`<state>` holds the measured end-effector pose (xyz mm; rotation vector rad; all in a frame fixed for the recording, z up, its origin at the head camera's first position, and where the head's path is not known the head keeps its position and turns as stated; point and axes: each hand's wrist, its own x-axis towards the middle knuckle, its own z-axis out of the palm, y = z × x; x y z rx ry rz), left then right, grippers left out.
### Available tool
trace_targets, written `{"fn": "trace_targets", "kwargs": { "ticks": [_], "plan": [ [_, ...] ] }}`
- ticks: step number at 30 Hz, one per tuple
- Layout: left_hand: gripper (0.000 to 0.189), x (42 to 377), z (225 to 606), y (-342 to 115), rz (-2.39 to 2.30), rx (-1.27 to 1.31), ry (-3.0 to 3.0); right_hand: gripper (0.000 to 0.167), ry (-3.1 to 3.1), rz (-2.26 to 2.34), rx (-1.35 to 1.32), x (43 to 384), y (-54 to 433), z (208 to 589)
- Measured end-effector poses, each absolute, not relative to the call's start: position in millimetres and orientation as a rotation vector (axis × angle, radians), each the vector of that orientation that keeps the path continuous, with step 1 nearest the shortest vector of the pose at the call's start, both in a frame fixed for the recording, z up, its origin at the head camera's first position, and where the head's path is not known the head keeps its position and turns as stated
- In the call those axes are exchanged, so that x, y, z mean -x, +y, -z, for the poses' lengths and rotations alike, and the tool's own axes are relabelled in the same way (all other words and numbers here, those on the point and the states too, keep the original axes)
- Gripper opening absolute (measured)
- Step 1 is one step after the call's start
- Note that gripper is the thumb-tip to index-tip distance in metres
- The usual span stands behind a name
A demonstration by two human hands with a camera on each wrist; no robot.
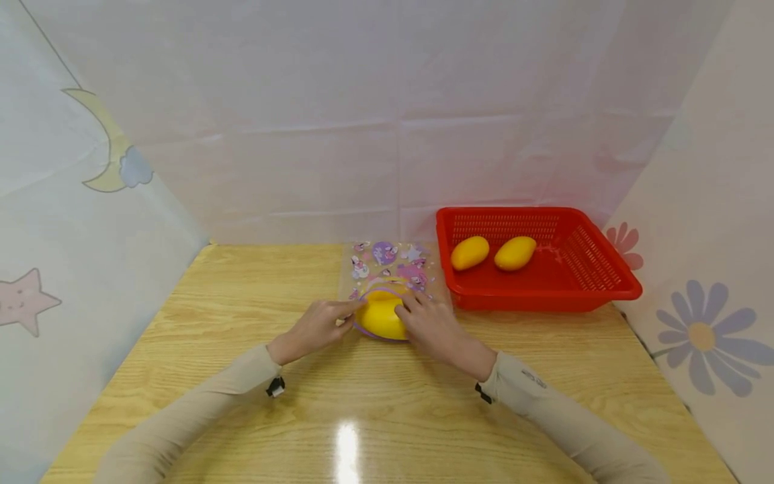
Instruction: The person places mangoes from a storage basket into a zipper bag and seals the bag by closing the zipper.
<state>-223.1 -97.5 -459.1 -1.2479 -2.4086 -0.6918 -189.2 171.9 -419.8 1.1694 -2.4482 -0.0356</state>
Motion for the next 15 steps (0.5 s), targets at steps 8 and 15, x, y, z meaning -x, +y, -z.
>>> {"fn": "trace_targets", "kwargs": {
  "ticks": [8,15],
  "plan": [
    [0.036,223.1,458.5,-96.7,0.692,1.251,-2.415,0.043,-2.478,0.028,-1.155,193.3,171.8,422.4],
    [0.036,224.9,460.2,-96.4,0.679,1.263,-2.393,0.042,-2.451,0.023,-1.182,193.9,172.4,423.6]
  ]
}}
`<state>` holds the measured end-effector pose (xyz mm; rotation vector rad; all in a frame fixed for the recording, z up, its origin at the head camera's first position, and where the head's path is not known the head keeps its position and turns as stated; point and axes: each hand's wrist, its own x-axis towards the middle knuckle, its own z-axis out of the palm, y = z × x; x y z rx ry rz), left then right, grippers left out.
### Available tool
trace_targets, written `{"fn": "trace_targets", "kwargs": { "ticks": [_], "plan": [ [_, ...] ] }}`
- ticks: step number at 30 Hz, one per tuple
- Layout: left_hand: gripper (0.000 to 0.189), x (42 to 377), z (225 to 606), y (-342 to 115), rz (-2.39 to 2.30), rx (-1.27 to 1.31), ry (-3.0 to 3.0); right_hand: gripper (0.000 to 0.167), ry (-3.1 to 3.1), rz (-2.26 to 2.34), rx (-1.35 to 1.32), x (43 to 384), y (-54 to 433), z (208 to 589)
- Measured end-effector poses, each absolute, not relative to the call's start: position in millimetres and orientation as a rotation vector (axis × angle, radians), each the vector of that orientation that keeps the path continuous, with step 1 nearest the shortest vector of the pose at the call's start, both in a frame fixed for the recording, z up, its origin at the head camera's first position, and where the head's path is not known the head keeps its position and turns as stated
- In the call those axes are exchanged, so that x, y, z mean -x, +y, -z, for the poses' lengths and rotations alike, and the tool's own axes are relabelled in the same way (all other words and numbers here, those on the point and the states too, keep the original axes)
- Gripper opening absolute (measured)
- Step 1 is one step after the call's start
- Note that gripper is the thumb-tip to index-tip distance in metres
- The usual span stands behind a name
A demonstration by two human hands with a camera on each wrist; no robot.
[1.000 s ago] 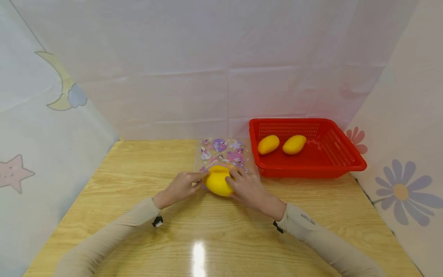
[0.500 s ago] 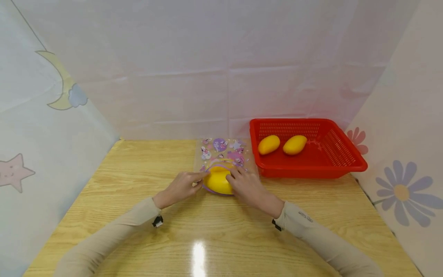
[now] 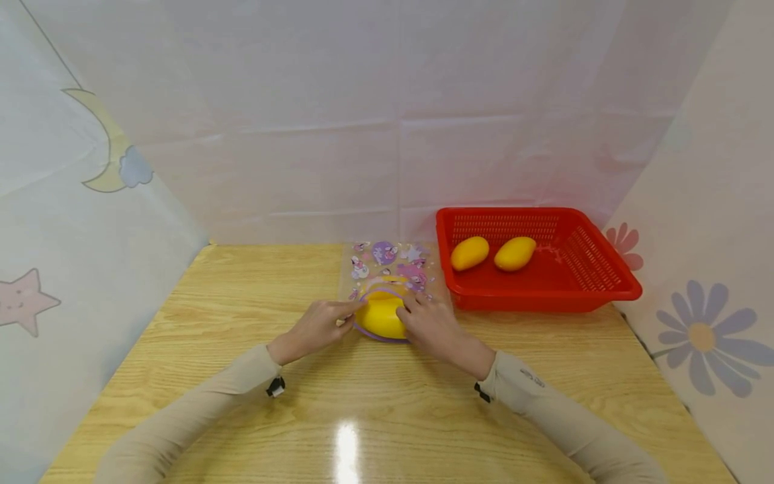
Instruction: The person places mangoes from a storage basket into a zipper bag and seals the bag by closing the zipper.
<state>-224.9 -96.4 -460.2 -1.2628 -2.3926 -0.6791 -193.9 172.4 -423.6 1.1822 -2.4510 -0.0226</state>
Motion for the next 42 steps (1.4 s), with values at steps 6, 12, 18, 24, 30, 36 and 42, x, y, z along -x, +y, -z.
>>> {"fn": "trace_targets", "kwargs": {
  "ticks": [6,12,18,24,30,36,42],
  "plan": [
    [0.036,225,460,-97,0.665,1.260,-2.397,0.042,-2.436,0.017,-1.200,192,173,423],
    [0.035,224,460,-97,0.658,1.262,-2.412,0.040,-2.461,0.006,-1.172,189,173,421],
    [0.035,224,461,-97,0.666,1.267,-2.406,0.040,-2.489,0.008,-1.145,186,176,417],
    [0.034,224,460,-96,0.673,1.270,-2.414,0.043,-2.511,0.029,-1.137,185,179,411],
    [0.034,224,461,-97,0.653,1.275,-2.413,0.042,-2.518,0.028,-1.133,186,181,407],
    [0.034,224,460,-97,0.644,1.274,-2.417,0.042,-2.516,0.032,-1.102,186,183,401],
    [0.034,224,460,-97,0.642,1.275,-2.412,0.040,-2.557,0.040,-1.066,187,186,394]
  ]
}}
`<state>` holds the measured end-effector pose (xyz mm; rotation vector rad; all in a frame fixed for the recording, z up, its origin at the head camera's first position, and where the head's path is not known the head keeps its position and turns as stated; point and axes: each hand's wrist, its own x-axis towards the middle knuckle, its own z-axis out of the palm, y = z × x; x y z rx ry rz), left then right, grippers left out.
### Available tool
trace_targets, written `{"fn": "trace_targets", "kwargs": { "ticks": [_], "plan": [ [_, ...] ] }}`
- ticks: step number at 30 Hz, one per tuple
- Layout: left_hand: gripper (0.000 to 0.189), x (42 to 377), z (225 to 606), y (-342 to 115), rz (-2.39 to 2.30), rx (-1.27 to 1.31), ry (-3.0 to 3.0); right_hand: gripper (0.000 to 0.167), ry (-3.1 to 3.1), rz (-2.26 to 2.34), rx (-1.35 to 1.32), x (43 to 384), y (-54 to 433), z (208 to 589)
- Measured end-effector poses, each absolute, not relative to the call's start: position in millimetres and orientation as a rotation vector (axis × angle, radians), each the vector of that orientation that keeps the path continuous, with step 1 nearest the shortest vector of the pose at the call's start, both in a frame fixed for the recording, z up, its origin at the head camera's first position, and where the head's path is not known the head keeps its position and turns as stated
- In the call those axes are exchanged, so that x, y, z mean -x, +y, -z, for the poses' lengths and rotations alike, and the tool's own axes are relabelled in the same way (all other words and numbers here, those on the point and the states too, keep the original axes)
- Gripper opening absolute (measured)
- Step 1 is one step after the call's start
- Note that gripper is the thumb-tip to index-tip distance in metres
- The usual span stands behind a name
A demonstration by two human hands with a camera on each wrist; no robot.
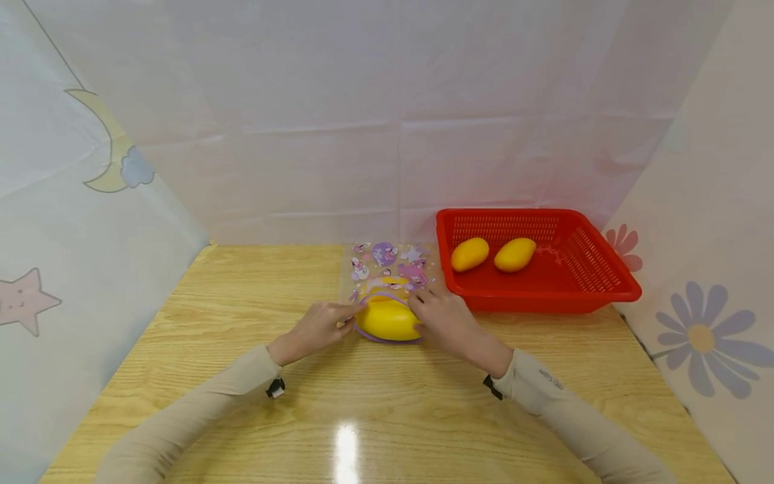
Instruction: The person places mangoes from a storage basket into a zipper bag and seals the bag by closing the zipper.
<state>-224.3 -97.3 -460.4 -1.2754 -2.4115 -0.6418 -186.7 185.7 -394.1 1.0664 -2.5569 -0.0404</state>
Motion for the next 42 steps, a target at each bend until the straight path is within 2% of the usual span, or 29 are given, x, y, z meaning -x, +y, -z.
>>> {"fn": "trace_targets", "kwargs": {
  "ticks": [14,42],
  "plan": [
    [0.034,224,461,-98,0.634,1.268,-2.425,0.038,-2.552,-0.015,-1.024,193,201,386],
    [0.034,224,460,-97,0.630,1.277,-2.427,0.024,-2.545,-0.037,-0.919,208,229,360]
  ]
}}
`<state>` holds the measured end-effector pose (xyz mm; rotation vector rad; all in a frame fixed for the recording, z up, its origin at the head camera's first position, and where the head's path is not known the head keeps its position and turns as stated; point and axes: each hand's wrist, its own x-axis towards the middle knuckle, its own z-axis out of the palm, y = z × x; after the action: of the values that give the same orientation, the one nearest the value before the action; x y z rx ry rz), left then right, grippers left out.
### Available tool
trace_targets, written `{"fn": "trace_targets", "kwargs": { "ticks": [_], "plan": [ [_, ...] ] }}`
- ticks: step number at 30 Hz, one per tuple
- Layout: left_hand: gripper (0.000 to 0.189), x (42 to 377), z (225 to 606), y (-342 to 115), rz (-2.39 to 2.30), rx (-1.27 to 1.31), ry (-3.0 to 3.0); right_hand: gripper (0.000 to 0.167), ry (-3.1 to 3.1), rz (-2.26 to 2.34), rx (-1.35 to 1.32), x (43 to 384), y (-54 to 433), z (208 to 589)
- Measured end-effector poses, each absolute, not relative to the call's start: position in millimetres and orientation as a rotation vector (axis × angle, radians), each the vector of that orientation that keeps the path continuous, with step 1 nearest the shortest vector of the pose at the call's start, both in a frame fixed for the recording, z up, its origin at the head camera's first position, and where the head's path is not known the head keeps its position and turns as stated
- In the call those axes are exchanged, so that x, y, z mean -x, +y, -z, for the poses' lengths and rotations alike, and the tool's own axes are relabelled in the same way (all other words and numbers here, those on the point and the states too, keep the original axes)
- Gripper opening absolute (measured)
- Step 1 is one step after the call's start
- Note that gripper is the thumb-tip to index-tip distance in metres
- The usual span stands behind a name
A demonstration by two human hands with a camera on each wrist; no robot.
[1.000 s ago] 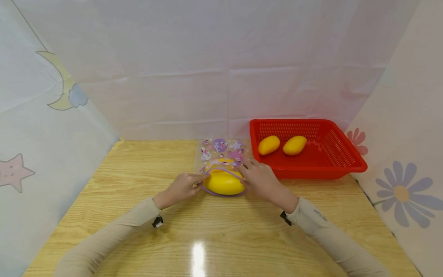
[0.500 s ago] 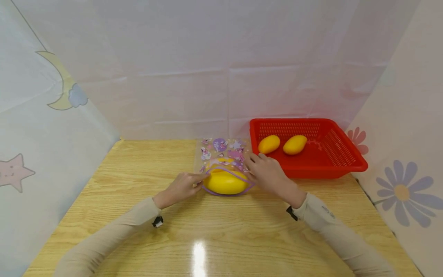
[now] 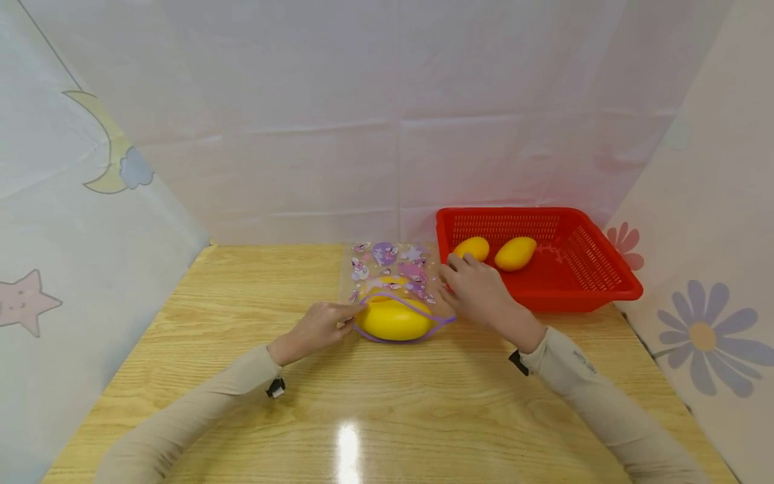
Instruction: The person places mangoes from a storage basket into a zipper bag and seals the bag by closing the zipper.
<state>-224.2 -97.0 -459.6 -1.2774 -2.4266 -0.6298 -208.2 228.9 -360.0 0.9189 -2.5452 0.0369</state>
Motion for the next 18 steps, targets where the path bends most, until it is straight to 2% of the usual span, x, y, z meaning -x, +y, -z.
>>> {"fn": "trace_targets", "kwargs": {
  "ticks": [18],
  "plan": [
    [0.034,224,460,-97,0.628,1.289,-2.418,0.023,-2.628,-0.114,-0.847,225,248,363]
  ]
}}
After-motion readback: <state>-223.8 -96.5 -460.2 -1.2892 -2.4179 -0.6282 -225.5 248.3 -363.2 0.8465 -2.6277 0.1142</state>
